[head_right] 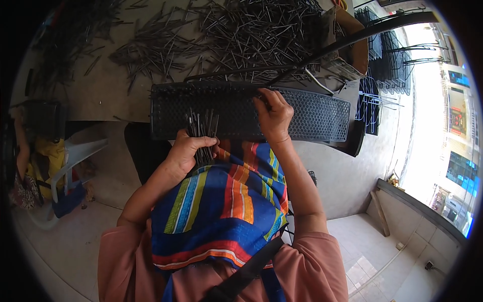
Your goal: The person is manually inserting metal wires into a perforated metal frame to assemble a grid structure.
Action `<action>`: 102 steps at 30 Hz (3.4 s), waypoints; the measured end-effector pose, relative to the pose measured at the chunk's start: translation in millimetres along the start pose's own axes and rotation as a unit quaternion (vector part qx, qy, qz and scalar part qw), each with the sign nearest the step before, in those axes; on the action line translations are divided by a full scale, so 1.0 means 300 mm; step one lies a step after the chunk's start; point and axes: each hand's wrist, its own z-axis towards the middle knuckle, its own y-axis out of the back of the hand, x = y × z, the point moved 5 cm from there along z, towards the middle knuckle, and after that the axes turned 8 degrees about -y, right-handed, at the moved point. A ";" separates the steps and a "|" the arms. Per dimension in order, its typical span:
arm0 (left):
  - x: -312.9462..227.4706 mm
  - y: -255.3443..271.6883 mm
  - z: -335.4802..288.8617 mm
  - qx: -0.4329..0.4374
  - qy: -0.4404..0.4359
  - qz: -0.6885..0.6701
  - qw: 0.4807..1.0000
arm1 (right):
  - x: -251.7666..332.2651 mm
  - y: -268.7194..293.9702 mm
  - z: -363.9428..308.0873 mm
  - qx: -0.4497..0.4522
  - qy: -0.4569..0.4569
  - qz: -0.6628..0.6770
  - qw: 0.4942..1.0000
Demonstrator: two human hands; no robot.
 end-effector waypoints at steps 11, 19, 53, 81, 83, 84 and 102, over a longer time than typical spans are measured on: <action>-0.029 0.016 -0.035 0.015 -0.033 -0.060 0.998 | 0.166 -0.198 -0.175 0.302 -0.303 0.327 0.842; -0.034 0.149 -0.081 -0.039 -0.070 -0.051 0.996 | 0.239 -0.342 -0.196 0.377 -0.365 0.377 0.763; -0.125 0.371 -0.130 -0.163 -0.180 -0.084 0.966 | 0.397 -0.467 -0.101 0.274 -0.265 0.352 0.855; -0.124 0.370 -0.145 -0.141 -0.143 -0.085 0.976 | 0.544 -0.499 0.005 0.112 0.118 0.091 0.983; -0.125 0.369 -0.147 -0.141 -0.133 -0.098 0.976 | 0.543 -0.502 0.005 0.120 0.091 0.104 0.983; -0.122 0.370 -0.143 -0.142 -0.134 -0.099 0.976 | 0.536 -0.503 0.009 0.125 0.063 0.115 0.983; -0.115 0.334 -0.144 -0.088 -0.134 -0.160 0.974 | 0.409 -0.532 -0.133 0.448 -0.307 0.350 0.764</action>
